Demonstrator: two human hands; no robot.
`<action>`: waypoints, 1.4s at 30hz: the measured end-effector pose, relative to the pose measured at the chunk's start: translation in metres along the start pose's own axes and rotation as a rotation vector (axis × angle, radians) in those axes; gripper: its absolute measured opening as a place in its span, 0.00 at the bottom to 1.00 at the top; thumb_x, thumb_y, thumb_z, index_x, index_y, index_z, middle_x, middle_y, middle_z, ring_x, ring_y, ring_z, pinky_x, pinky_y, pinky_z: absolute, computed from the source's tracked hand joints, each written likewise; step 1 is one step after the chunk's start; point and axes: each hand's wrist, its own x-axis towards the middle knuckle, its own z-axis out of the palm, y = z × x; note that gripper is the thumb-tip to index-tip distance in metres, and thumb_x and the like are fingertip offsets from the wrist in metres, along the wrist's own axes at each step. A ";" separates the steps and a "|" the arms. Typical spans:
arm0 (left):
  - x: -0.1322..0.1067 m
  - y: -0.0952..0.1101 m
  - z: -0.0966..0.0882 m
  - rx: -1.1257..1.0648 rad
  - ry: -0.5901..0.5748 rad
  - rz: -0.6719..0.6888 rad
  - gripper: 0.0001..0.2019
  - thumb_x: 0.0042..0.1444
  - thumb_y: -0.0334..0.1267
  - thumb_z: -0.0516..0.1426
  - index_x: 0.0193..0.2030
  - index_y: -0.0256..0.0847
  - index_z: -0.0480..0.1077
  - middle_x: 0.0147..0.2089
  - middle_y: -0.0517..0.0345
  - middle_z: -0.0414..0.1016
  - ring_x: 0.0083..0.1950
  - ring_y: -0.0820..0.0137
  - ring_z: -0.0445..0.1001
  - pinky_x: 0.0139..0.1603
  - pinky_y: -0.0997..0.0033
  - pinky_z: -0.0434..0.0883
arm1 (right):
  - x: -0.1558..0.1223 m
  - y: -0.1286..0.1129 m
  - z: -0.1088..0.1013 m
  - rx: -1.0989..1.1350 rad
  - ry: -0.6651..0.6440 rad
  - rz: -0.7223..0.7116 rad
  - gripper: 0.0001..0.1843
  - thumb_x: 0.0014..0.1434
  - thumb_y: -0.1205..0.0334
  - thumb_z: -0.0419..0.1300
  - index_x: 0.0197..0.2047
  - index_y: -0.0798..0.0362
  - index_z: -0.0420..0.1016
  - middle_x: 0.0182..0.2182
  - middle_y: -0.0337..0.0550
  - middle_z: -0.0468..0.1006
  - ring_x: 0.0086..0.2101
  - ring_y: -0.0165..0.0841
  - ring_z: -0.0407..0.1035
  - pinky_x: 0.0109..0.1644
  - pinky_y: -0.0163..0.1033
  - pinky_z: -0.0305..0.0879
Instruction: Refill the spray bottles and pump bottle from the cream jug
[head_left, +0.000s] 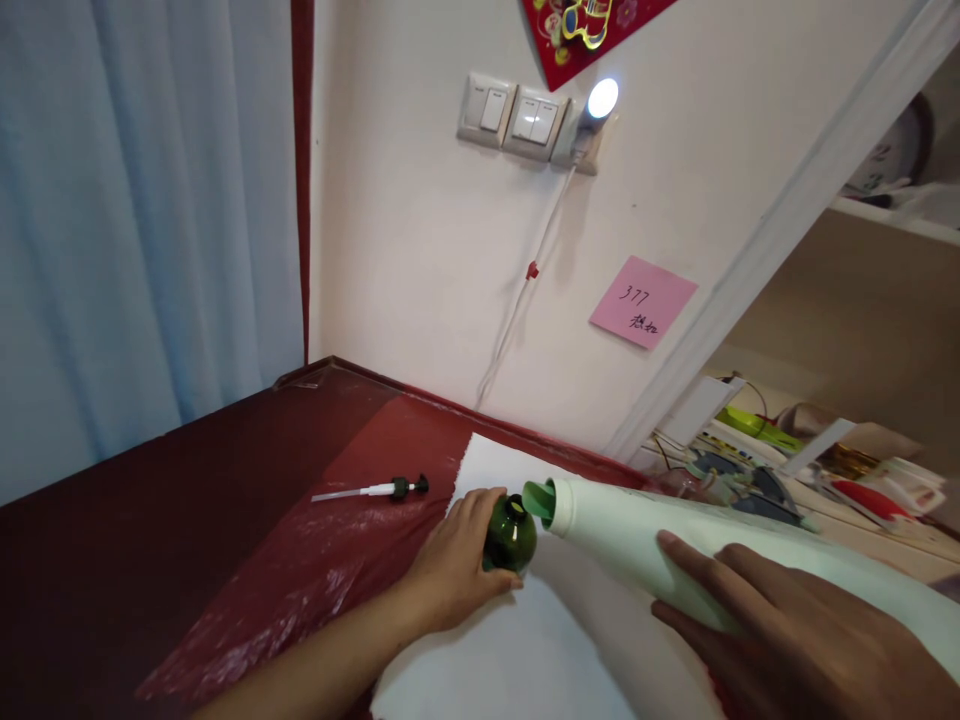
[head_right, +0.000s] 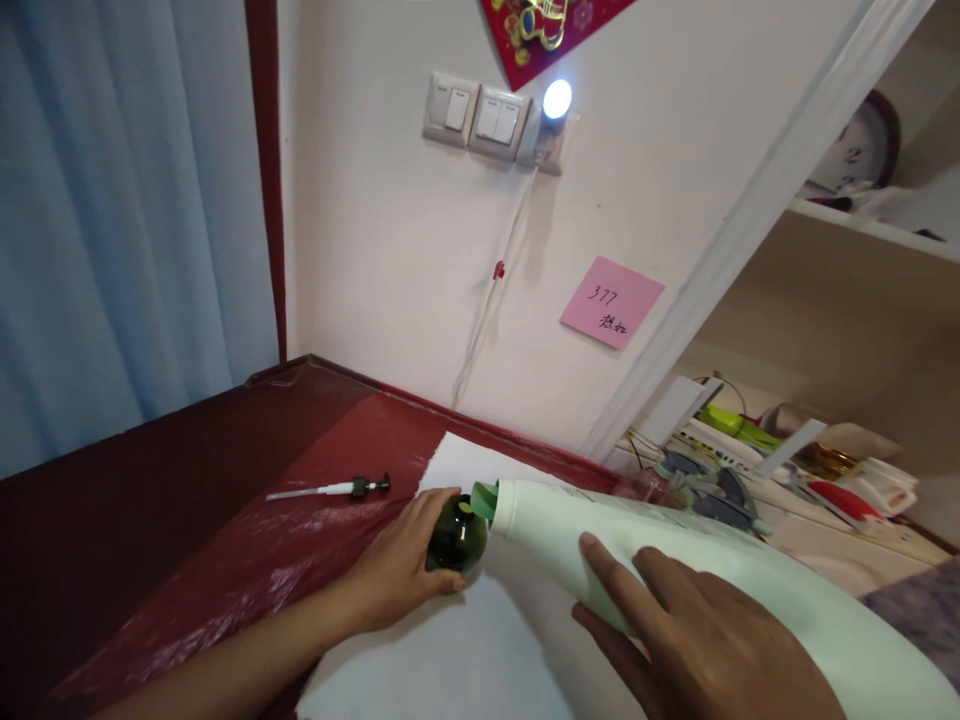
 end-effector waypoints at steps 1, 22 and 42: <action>0.000 0.000 0.000 -0.001 -0.001 0.003 0.47 0.47 0.35 0.72 0.71 0.39 0.57 0.72 0.43 0.63 0.72 0.54 0.61 0.73 0.53 0.59 | 0.000 0.000 0.001 -0.004 0.001 0.004 0.19 0.73 0.55 0.49 0.58 0.56 0.73 0.30 0.42 0.78 0.23 0.36 0.75 0.23 0.40 0.69; 0.001 -0.001 0.002 -0.016 0.013 0.020 0.46 0.46 0.35 0.72 0.70 0.42 0.58 0.71 0.44 0.64 0.71 0.53 0.62 0.72 0.52 0.60 | 0.001 -0.003 -0.003 0.018 -0.002 -0.006 0.18 0.71 0.57 0.52 0.58 0.55 0.73 0.31 0.43 0.77 0.24 0.34 0.73 0.26 0.38 0.68; -0.001 0.002 0.000 0.007 -0.005 0.007 0.46 0.47 0.34 0.71 0.71 0.39 0.57 0.71 0.43 0.63 0.71 0.54 0.62 0.72 0.54 0.60 | -0.016 -0.001 0.004 0.026 0.010 0.032 0.23 0.69 0.59 0.56 0.65 0.52 0.71 0.34 0.43 0.78 0.28 0.34 0.71 0.31 0.40 0.64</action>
